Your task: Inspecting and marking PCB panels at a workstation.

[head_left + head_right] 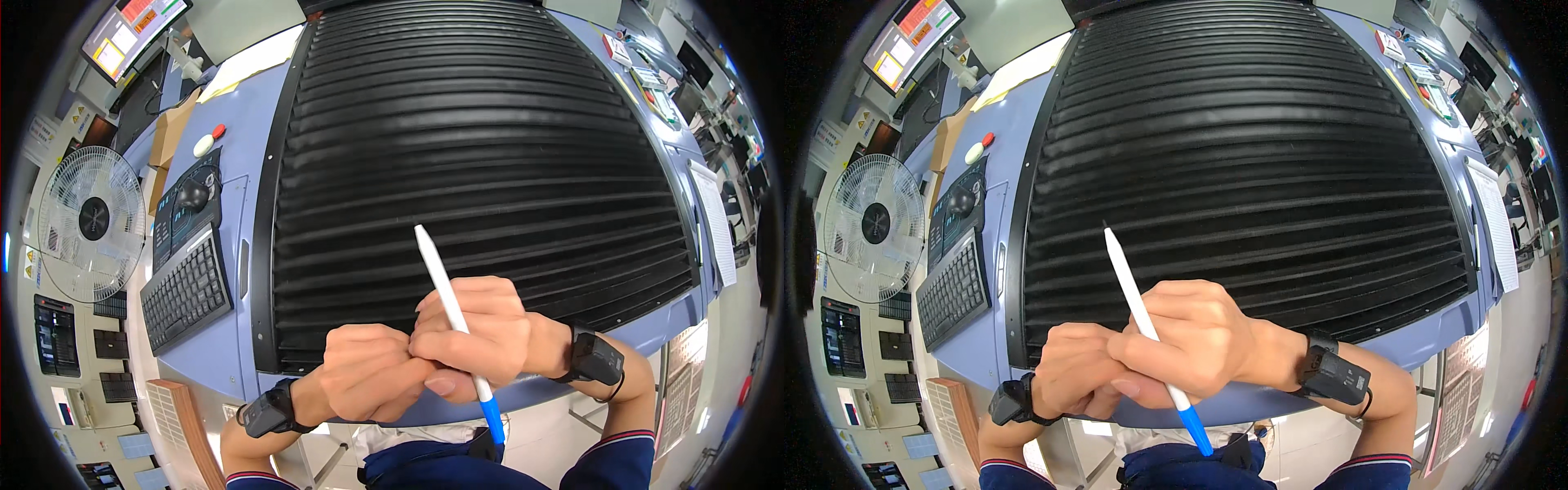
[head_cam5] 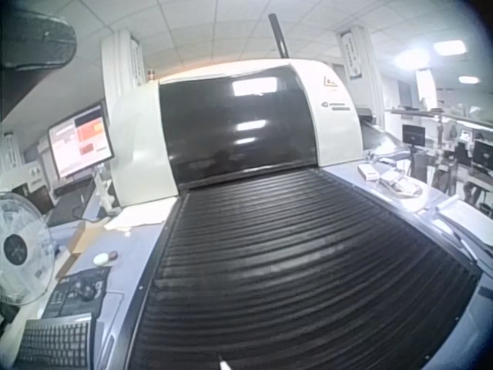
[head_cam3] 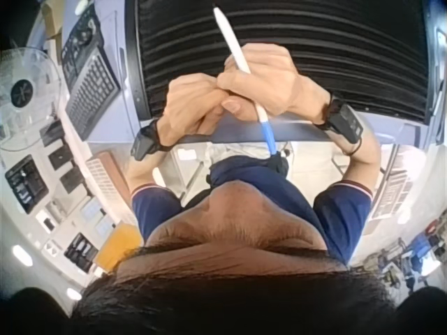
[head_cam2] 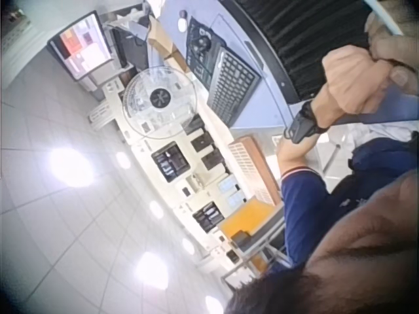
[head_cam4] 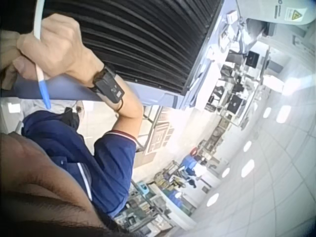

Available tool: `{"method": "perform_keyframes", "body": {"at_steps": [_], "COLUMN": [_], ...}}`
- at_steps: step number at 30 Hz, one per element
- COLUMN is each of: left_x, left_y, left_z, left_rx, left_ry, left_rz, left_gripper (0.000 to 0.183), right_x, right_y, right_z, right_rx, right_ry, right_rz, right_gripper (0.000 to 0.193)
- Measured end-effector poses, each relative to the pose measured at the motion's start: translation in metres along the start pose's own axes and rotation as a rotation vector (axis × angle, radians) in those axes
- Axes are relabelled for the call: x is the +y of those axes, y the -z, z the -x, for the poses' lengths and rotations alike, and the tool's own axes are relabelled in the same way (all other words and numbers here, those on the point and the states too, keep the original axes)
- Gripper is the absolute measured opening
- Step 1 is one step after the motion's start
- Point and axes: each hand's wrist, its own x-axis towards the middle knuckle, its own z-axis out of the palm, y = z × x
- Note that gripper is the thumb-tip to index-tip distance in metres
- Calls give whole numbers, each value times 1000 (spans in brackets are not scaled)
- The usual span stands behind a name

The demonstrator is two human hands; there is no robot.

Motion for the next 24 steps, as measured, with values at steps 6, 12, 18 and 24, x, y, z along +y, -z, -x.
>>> {"method": "perform_keyframes", "body": {"at_steps": [6,12,18,24], "left_x": [-2,-1,-2,-1], "left_y": [-5,-12,-12,-9], "left_z": [6,7,5,5], "left_rx": [31,100,110,132], "left_ry": [-3,125,149,158], "left_rz": [34,175,237,221], "left_gripper": [10,14,13,14], "right_x": [-5,-1,2,3], "right_y": [3,1,-3,-1], "right_z": [1,3,5,2], "right_rx": [-202,-110,-72,-95], "right_ry": [-121,-158,-174,-171], "right_rz": [-24,-83,-109,-91], "right_gripper": [15,12,14,15]}}
